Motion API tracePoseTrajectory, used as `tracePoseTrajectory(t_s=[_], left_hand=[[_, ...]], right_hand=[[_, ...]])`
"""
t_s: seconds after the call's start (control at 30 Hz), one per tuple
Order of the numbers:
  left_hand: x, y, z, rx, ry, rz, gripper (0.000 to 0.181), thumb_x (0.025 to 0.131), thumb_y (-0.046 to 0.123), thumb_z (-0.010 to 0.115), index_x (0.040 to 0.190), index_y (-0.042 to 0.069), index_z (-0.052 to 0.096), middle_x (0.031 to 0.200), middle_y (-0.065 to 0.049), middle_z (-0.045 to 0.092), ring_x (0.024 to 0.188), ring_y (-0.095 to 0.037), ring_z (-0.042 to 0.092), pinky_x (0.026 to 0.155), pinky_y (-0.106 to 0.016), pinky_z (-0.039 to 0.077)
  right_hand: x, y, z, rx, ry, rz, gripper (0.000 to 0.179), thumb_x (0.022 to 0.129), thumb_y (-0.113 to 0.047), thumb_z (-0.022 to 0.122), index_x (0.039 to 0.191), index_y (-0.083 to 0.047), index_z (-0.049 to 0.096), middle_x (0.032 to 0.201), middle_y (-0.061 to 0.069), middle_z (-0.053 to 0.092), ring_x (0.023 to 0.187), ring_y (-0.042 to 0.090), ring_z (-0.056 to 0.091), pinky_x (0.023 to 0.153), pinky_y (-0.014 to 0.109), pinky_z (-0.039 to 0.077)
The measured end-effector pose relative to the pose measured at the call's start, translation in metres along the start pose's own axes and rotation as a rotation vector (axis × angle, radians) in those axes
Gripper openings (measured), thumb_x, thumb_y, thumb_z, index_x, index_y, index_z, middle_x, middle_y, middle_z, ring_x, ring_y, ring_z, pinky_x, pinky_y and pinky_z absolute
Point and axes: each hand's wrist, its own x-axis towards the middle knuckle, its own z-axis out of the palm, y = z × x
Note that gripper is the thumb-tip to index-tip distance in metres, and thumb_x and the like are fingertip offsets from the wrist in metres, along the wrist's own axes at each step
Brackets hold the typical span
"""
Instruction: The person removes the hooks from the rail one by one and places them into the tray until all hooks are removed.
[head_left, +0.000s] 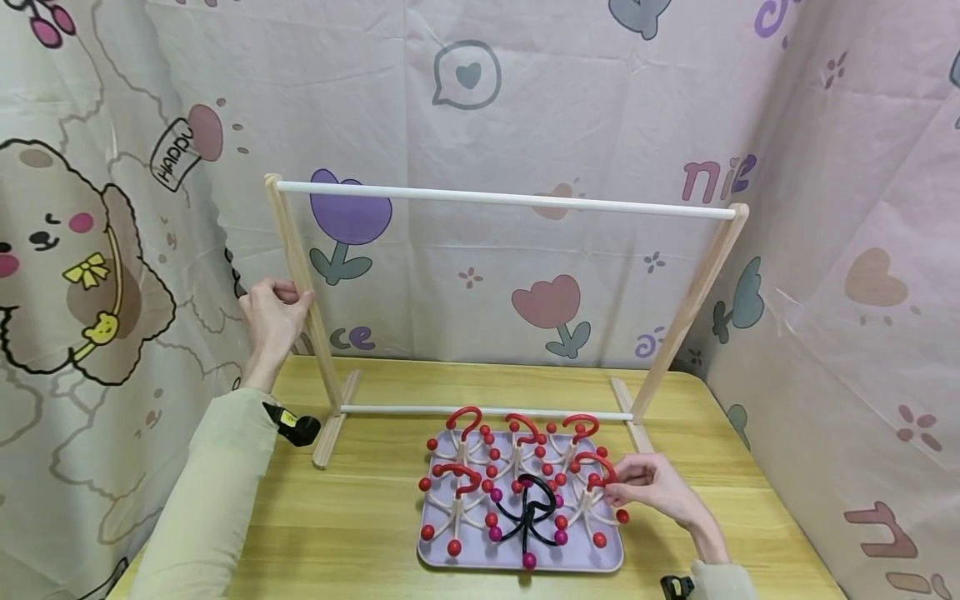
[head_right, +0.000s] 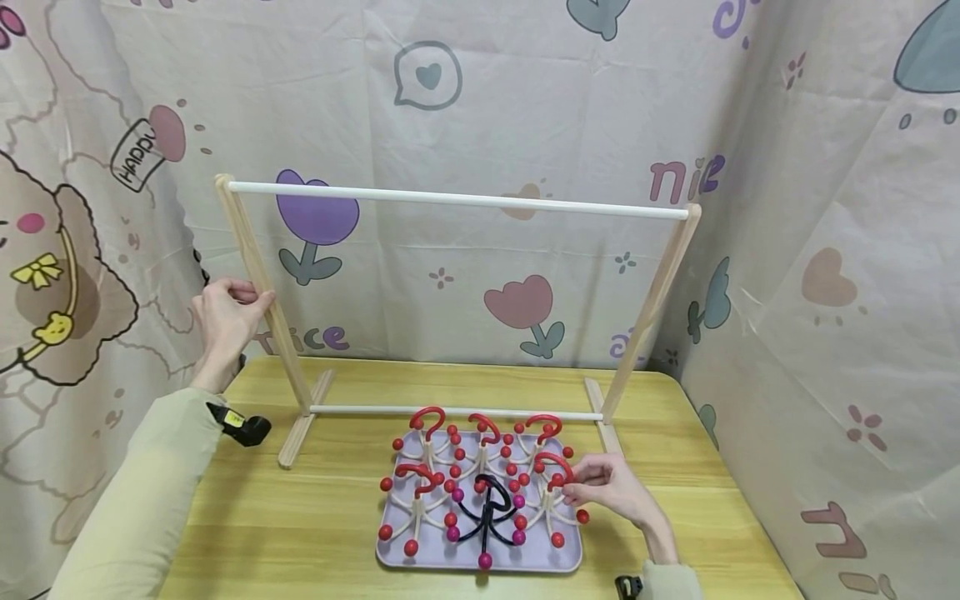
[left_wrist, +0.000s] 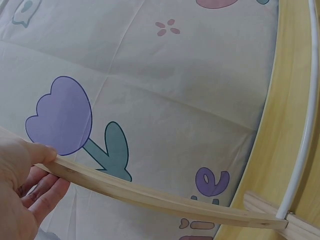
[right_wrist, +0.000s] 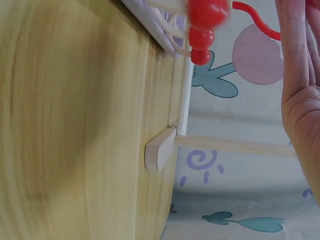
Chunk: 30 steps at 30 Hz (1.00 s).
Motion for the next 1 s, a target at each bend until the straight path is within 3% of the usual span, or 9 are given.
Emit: tracePoseTrajectory(t_s=[0.2,0.43,0.57,0.7,0.8,0.87,0.93,1.0], left_hand=[[0.001,0.0,0.001,0.001,0.002,-0.001,0.031,0.091,0.018,0.07,0.108,-0.008,0.068,0.102,-0.027,0.07,0.105,-0.039,0.059,0.079,-0.026,0.036],[0.001,-0.002,0.002,-0.005,-0.016,-0.015,0.032,0.092,0.018,0.069,0.111,-0.008,0.067,0.104,-0.027,0.068,0.112,-0.039,0.055,0.087,-0.032,0.036],[0.001,-0.002,0.002,-0.004,-0.014,-0.012,0.032,0.092,0.018,0.069,0.11,-0.008,0.067,0.103,-0.027,0.069,0.11,-0.039,0.056,0.085,-0.031,0.036],[0.001,-0.002,0.003,0.007,0.014,0.007,0.031,0.091,0.019,0.07,0.108,-0.006,0.068,0.1,-0.024,0.07,0.087,-0.022,0.059,0.075,-0.022,0.038],[-0.001,-0.004,0.003,0.001,0.033,0.04,0.03,0.091,0.019,0.07,0.107,-0.005,0.068,0.098,-0.023,0.072,0.071,0.001,0.051,0.072,-0.017,0.037],[-0.003,-0.006,0.004,-0.018,0.045,0.065,0.029,0.091,0.018,0.07,0.108,-0.005,0.067,0.099,-0.024,0.073,0.067,0.01,0.045,0.073,-0.015,0.037],[-0.005,-0.008,0.005,-0.034,0.054,0.08,0.032,0.091,0.018,0.07,0.113,-0.005,0.065,0.103,-0.024,0.073,0.07,0.008,0.049,0.074,-0.013,0.038],[-0.009,-0.01,0.006,-0.067,0.064,0.08,0.039,0.092,0.018,0.069,0.123,-0.004,0.06,0.111,-0.023,0.07,0.08,-0.002,0.059,0.079,-0.016,0.043]], right_hand=[[0.0,0.001,-0.001,-0.003,0.0,-0.001,0.021,0.093,0.003,0.063,0.104,0.021,0.06,0.092,0.028,0.073,0.079,0.015,0.076,0.072,0.052,0.059],[-0.002,-0.001,0.001,-0.059,0.03,-0.029,0.022,0.092,0.002,0.065,0.108,0.018,0.061,0.086,0.017,0.074,0.069,0.009,0.071,0.061,0.038,0.06],[-0.002,-0.003,0.0,-0.079,0.063,-0.016,0.023,0.093,0.002,0.065,0.109,0.017,0.061,0.08,-0.002,0.072,0.063,0.004,0.067,0.057,0.031,0.056],[0.0,-0.004,0.0,-0.074,0.082,-0.037,0.025,0.095,0.001,0.061,0.112,0.019,0.06,0.077,-0.011,0.07,0.059,0.002,0.062,0.053,0.031,0.052],[0.003,-0.003,-0.001,-0.069,0.099,-0.074,0.024,0.097,0.001,0.057,0.114,0.017,0.061,0.074,-0.012,0.068,0.057,0.004,0.059,0.051,0.032,0.049],[0.004,-0.001,-0.002,-0.069,0.118,-0.086,0.023,0.098,0.001,0.055,0.116,0.015,0.061,0.072,-0.011,0.066,0.056,0.005,0.057,0.052,0.032,0.049],[0.005,0.001,-0.002,-0.07,0.15,-0.086,0.022,0.099,0.0,0.054,0.115,0.014,0.062,0.07,-0.011,0.064,0.056,0.005,0.057,0.052,0.031,0.049],[0.007,0.003,-0.001,-0.075,0.193,-0.084,0.02,0.1,-0.001,0.053,0.113,0.01,0.065,0.068,-0.009,0.061,0.056,0.005,0.056,0.052,0.03,0.048]])
